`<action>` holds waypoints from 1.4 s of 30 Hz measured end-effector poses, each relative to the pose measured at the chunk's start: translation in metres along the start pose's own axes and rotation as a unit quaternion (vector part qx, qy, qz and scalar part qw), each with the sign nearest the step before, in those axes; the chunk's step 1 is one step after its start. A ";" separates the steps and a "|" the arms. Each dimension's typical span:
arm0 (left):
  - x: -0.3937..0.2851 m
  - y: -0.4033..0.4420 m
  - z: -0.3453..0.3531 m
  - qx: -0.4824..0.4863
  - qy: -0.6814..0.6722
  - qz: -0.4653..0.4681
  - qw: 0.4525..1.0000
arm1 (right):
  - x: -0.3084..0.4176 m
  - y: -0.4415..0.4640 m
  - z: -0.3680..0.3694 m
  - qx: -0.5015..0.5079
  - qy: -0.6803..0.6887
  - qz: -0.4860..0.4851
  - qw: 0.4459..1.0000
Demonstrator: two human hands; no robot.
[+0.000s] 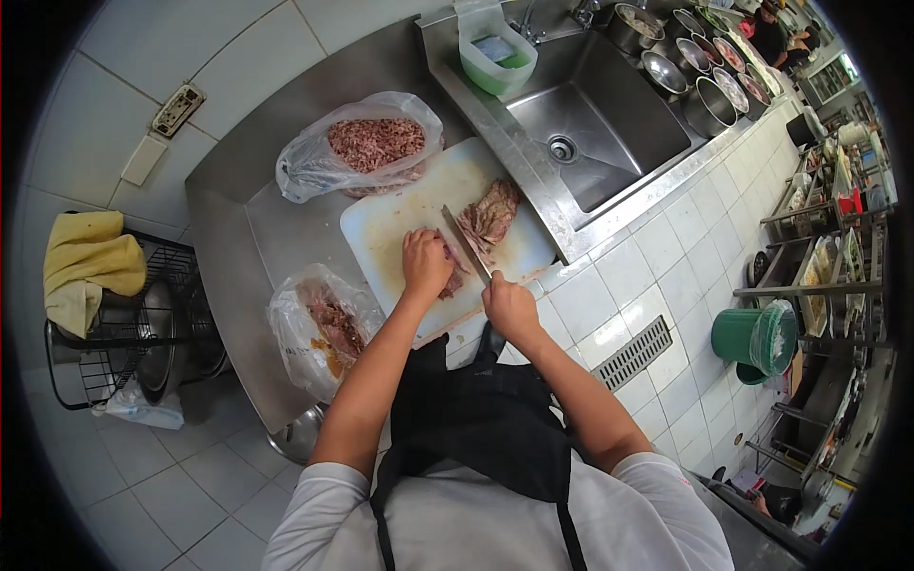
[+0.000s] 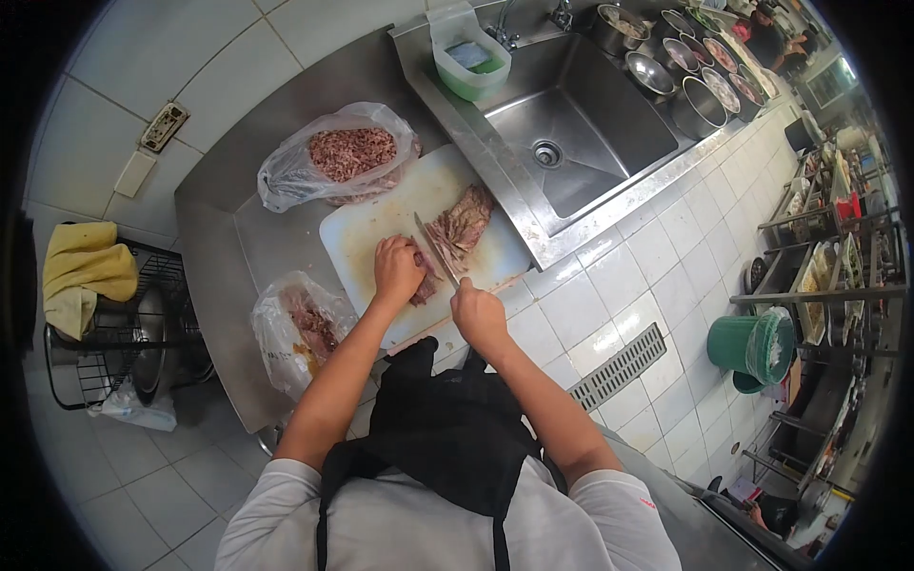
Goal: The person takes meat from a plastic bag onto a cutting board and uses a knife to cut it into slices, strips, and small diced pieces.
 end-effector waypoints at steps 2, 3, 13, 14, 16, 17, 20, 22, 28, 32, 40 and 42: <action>-0.002 0.003 -0.001 0.027 0.030 0.004 0.999 | 0.005 -0.003 0.003 0.004 0.005 -0.010 1.000; -0.002 0.004 0.000 0.019 0.031 0.001 0.999 | 0.006 -0.003 0.006 0.007 0.006 -0.013 1.000; -0.001 0.000 0.004 -0.015 0.044 0.030 0.998 | 0.003 -0.004 0.023 0.026 -0.021 -0.038 0.999; -0.001 0.001 0.002 0.002 0.045 0.023 0.999 | 0.003 -0.003 0.026 0.031 -0.020 -0.037 0.999; 0.000 0.001 0.004 0.010 0.048 0.021 0.999 | 0.004 0.002 0.031 0.040 -0.017 -0.036 0.998; 0.001 0.002 0.005 0.013 0.050 0.020 0.998 | 0.006 0.006 0.034 0.039 -0.012 -0.040 0.998; 0.004 0.002 0.007 -0.013 0.049 0.018 0.999 | 0.011 0.022 0.048 0.037 0.002 -0.041 0.998; 0.006 0.003 0.006 0.005 0.048 0.012 0.999 | 0.015 0.031 0.057 0.032 0.010 -0.026 0.999; 0.009 0.007 0.007 -0.007 0.065 -0.007 0.998 | 0.014 0.034 0.051 0.024 -0.006 -0.041 0.999; 0.009 0.008 0.008 -0.020 0.068 -0.025 0.997 | 0.005 0.031 0.048 0.023 -0.006 -0.044 0.999; 0.023 0.018 0.018 -0.037 0.084 -0.031 0.995 | 0.009 0.042 0.070 0.016 -0.016 -0.039 0.999; 0.023 0.010 0.019 -0.042 0.093 -0.038 0.994 | 0.007 0.034 0.070 0.007 -0.010 -0.051 0.999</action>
Point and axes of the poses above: each hand's wrist, its own y-axis towards the middle knuckle, its own z-axis out of the palm, x = y × z, the point moved 4 cm from there along y, towards the middle knuckle, and after that the axes turned 12 degrees about -x, right-handed, at the moved point
